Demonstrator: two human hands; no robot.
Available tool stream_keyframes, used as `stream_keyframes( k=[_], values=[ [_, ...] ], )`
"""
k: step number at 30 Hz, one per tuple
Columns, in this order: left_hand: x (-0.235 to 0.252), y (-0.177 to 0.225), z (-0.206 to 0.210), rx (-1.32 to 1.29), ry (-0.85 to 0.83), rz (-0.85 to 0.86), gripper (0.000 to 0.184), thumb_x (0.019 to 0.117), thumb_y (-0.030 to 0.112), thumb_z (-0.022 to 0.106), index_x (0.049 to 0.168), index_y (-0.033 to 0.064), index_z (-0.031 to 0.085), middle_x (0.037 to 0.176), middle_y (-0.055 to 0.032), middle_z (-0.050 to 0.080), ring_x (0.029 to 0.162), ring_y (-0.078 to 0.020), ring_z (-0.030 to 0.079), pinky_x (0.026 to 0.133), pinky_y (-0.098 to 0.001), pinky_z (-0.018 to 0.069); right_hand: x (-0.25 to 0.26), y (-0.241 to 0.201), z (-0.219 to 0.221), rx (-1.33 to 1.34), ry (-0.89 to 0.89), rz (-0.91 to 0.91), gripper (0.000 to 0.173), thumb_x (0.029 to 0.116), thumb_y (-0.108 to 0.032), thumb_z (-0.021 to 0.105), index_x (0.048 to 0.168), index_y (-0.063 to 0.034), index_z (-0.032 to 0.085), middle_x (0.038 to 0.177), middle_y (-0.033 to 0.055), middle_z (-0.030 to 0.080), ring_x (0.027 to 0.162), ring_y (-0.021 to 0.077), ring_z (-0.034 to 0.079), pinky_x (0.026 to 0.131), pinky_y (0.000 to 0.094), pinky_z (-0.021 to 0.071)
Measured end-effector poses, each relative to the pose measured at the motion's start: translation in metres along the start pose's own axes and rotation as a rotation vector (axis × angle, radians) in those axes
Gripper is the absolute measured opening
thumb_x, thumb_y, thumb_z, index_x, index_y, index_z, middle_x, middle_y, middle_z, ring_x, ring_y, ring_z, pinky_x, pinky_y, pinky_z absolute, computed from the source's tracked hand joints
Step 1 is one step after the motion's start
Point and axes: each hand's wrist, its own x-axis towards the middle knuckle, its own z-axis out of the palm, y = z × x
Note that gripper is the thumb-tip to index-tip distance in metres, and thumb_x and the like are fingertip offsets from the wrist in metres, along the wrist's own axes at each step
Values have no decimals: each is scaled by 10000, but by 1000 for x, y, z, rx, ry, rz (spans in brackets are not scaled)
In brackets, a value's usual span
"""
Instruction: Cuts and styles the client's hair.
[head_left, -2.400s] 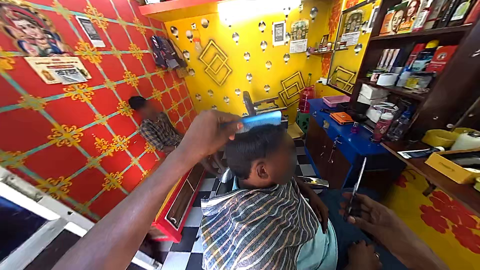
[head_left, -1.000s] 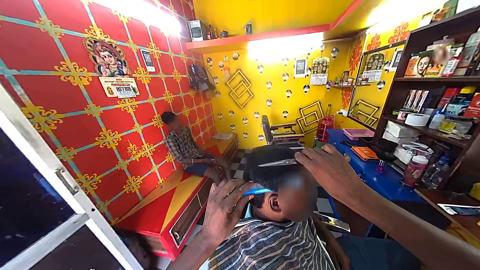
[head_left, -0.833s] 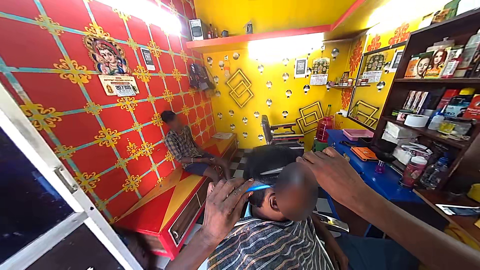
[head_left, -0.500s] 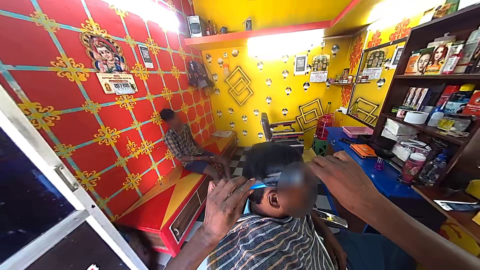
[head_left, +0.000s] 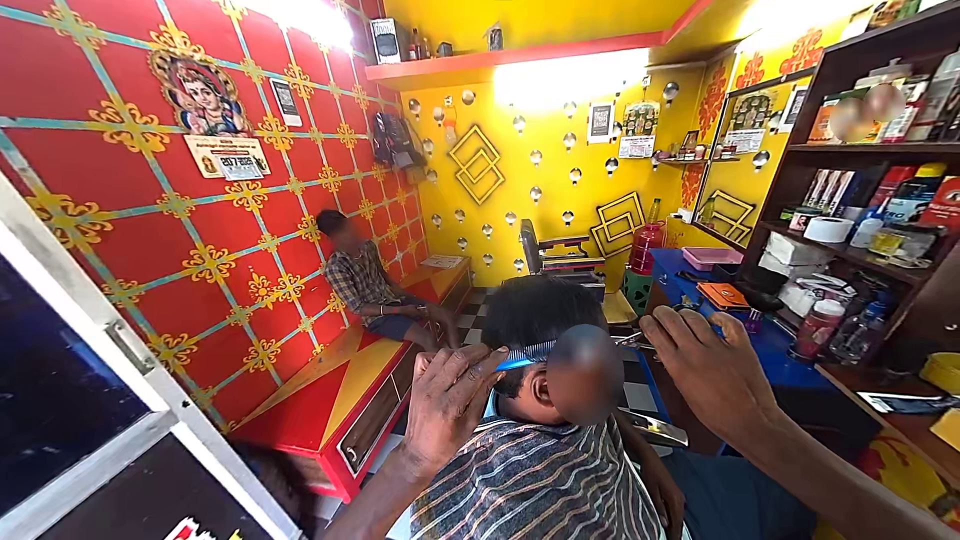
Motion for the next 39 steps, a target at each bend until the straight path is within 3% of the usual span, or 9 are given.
stream_keyframes(
  k=[5,7,9,13,23,27,31,34,39],
  values=[
    [1,2,1,-3,2,2,249,976,268,691,1218,251,747,1152,45,711,991,-96,626,854,-354,441,18,-15,-34,213,71,-40,158,932,89,609,1008,-24,688,747,143,648,727,293,679,632,385,541],
    [2,2,2,-6,4,4,249,978,265,689,1220,250,746,1150,44,711,985,-95,627,848,-350,442,21,-13,-32,291,109,-20,128,958,38,599,984,-30,705,785,147,671,758,299,679,652,406,525],
    [3,3,2,-5,3,10,248,980,267,686,1220,246,744,1151,45,711,971,-93,623,841,-348,437,19,-8,-28,125,-17,-77,241,944,50,638,1139,-84,688,1054,98,703,955,278,676,839,419,518],
    [1,3,3,-1,-4,0,253,977,272,690,1224,249,744,1154,47,709,968,-95,621,832,-351,439,6,-1,0,4,101,-141,434,763,120,788,1117,-123,727,1049,52,726,931,258,691,880,450,500],
    [-25,8,-10,-170,-214,317,271,1043,352,583,1278,248,669,1196,27,684,1014,-132,620,911,-349,444,-2,30,-22,439,142,151,249,906,82,648,1102,-30,753,1137,174,741,1008,403,722,901,617,522],
    [6,-10,-14,-247,29,-180,274,1063,341,521,1064,154,721,946,36,729,834,-58,654,816,-331,515,9,50,-8,391,165,128,347,841,42,738,1174,-55,708,1142,161,714,988,392,702,872,625,515],
    [28,-42,-8,-531,-187,-478,208,1045,222,585,1125,98,731,847,20,728,578,-73,622,518,-244,541,35,41,-23,403,154,94,280,840,81,708,1101,-20,701,1022,172,715,873,388,707,780,596,537],
    [14,-46,-6,-516,-260,-325,251,1039,306,574,1065,138,759,829,70,715,627,-37,629,586,-251,561,55,30,-39,354,-10,65,405,870,5,769,1256,-90,688,1255,141,678,1149,360,656,994,553,492],
    [-16,-38,-5,-268,-254,-163,324,1058,389,501,1049,218,776,922,103,732,827,-23,636,854,-388,451,82,3,-54,238,-88,-67,296,966,39,605,1213,-96,696,1189,119,704,1067,312,675,908,476,517]
  ],
)
